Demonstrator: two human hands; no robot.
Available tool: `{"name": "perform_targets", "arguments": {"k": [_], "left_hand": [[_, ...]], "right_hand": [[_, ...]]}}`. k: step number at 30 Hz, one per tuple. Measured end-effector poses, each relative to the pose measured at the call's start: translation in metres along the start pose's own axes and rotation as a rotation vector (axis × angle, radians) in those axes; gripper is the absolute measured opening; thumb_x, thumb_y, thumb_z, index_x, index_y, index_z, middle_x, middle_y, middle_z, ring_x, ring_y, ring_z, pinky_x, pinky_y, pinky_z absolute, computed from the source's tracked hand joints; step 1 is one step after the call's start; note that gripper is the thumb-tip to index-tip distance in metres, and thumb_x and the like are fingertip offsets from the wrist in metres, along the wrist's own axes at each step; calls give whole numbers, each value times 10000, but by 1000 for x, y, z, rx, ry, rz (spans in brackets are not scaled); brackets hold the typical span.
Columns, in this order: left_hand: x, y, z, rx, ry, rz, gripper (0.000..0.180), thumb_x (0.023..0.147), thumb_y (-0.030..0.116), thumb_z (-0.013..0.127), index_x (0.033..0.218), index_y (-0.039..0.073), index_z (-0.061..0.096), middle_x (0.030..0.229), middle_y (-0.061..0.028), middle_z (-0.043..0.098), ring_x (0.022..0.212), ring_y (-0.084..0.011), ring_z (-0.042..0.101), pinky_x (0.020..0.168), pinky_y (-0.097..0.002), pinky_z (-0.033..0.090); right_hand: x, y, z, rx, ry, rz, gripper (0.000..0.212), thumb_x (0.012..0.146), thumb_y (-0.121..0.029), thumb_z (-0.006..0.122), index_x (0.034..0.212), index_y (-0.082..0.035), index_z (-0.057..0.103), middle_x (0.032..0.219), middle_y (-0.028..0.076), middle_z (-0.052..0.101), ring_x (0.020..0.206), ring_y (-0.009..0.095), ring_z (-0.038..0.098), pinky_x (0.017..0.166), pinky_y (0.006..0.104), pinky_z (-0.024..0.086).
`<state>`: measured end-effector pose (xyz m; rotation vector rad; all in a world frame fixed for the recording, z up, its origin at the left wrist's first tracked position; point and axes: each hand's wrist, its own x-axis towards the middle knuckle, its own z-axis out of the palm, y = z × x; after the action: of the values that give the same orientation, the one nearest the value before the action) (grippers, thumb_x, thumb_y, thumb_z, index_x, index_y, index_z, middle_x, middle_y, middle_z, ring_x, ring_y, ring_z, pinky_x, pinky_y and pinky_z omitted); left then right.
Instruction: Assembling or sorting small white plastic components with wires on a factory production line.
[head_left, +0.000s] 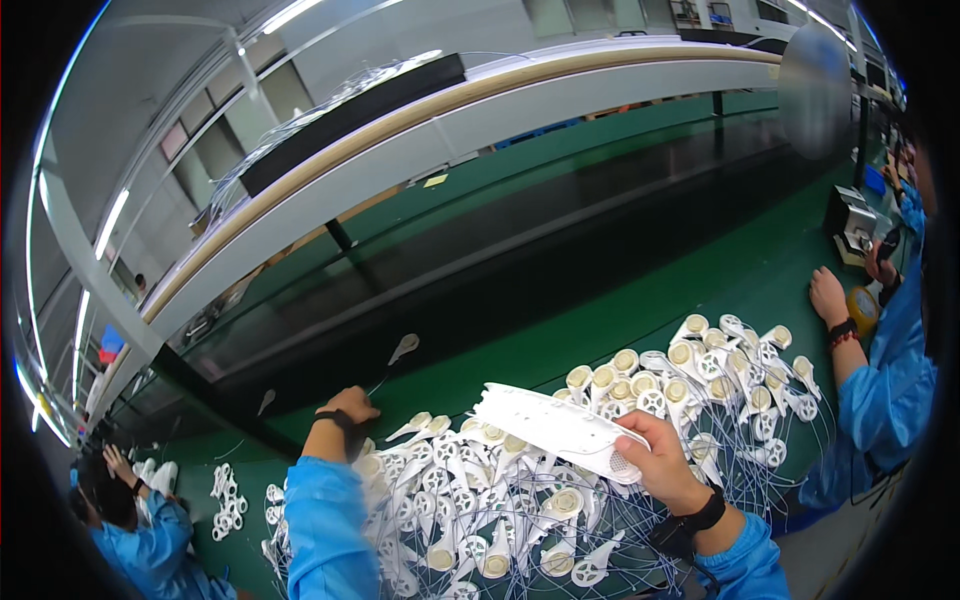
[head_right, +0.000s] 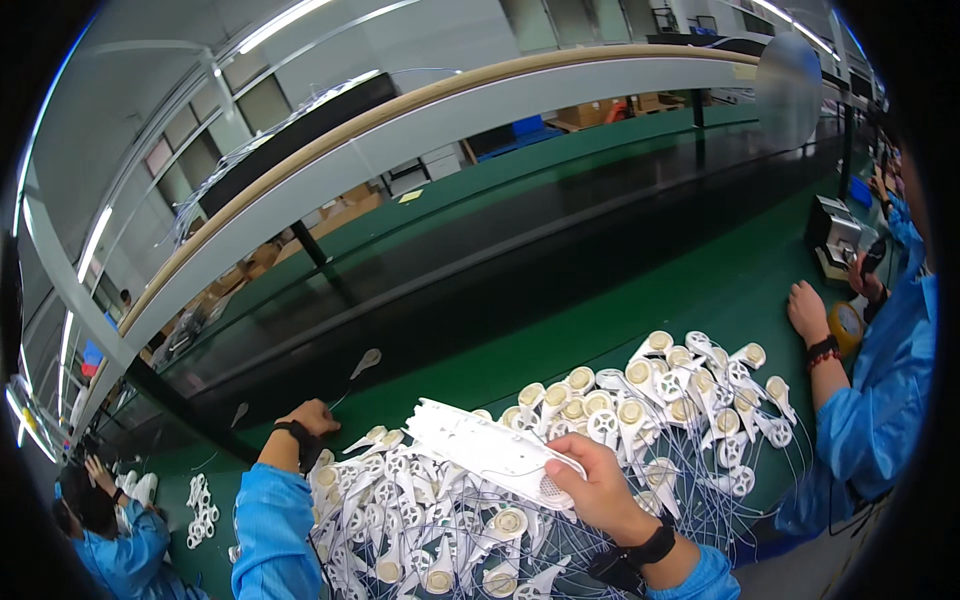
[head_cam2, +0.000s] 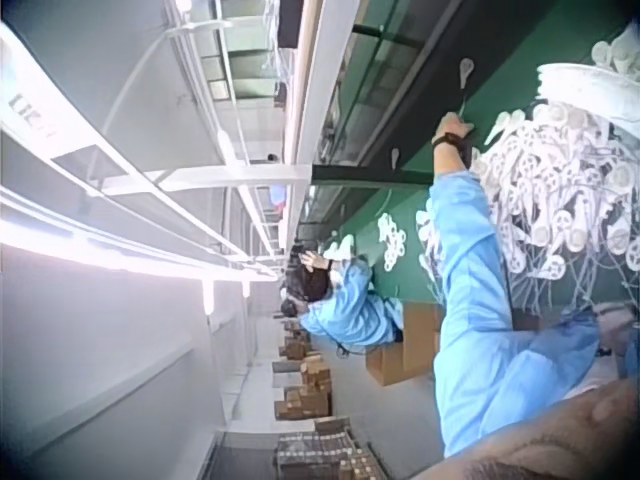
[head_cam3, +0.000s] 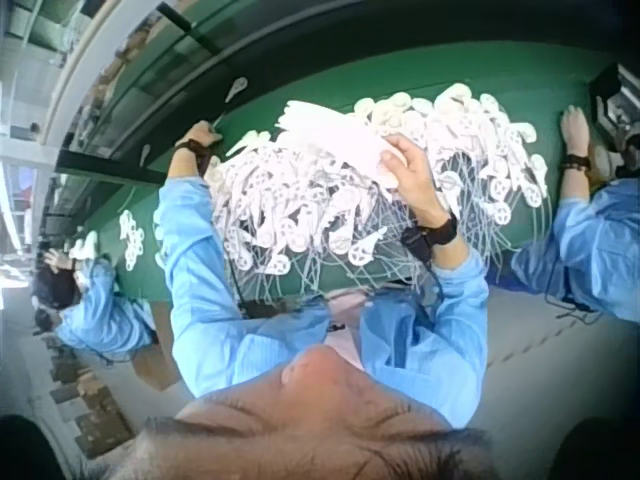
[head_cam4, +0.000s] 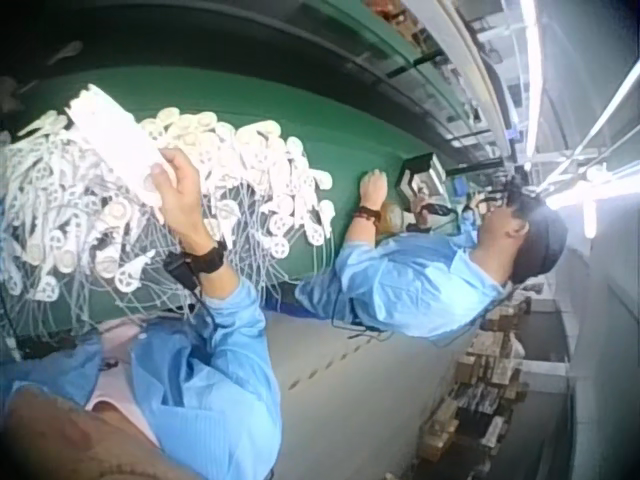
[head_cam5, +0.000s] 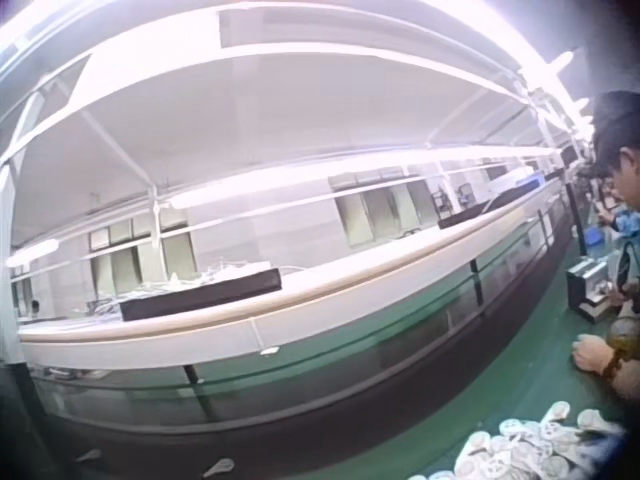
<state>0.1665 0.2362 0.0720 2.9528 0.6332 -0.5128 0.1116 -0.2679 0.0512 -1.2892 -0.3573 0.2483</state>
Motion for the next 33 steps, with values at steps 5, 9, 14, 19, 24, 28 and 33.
{"name": "perform_targets", "arguments": {"k": [5, 9, 14, 19, 24, 28, 33], "left_hand": [[17, 21, 0, 51, 153, -53, 389, 752, 273, 701, 1061, 40, 675, 1087, -191, 666, 1029, -343, 632, 900, -408, 499], [32, 31, 23, 85, 217, -73, 354, 777, 211, 654, 1089, 43, 663, 1149, -200, 637, 1094, -356, 600, 935, -429, 486], [46, 40, 36, 83, 269, -108, 239, 824, 85, 568, 1025, 37, 688, 1060, -200, 670, 1025, -351, 641, 887, -429, 512], [41, 60, 25, 188, 206, -10, 251, 831, 104, 543, 1021, 31, 688, 1065, -222, 662, 1025, -345, 644, 885, -433, 512], [40, 47, -3, -775, 145, 176, 197, 894, 74, 465, 1046, -17, 551, 765, -121, 629, 543, -179, 599, 455, -304, 473], [-8, 101, -28, -1280, 248, 227, 177, 910, 41, 425, 1053, -4, 519, 661, -26, 507, 432, -96, 385, 394, -244, 323], [-78, 126, -34, -1720, 58, 414, 179, 896, 7, 401, 1006, -3, 541, 645, 17, 444, 460, -45, 308, 398, -212, 236]], "right_hand": [[0, 0, 3, 40, 17, 31, 199, 909, -100, 588, 1057, 32, 570, 921, 29, 634, 825, 59, 557, 742, 214, 457], [0, 4, 1, 29, 36, 47, 193, 908, -99, 592, 1051, 30, 577, 915, 23, 634, 819, 57, 558, 736, 213, 457], [-1, 1, 4, 17, 15, 36, 205, 911, -108, 596, 1061, 30, 589, 915, 27, 640, 826, 59, 567, 746, 215, 459], [0, 1, 1, 8, 19, 16, 206, 909, -111, 596, 1058, 32, 587, 920, 33, 642, 824, 64, 572, 741, 215, 460], [3, 3, 5, 59, 12, 31, 210, 914, -115, 583, 1059, 38, 582, 932, 39, 643, 831, 70, 572, 744, 218, 460], [5, 10, 3, 95, 69, 48, 210, 927, -124, 562, 1061, 37, 584, 941, 42, 642, 850, 72, 572, 763, 216, 457], [7, 13, 10, 193, 52, 21, 264, 950, -143, 534, 1150, 29, 541, 1034, 48, 625, 907, 82, 576, 817, 223, 462]]}}
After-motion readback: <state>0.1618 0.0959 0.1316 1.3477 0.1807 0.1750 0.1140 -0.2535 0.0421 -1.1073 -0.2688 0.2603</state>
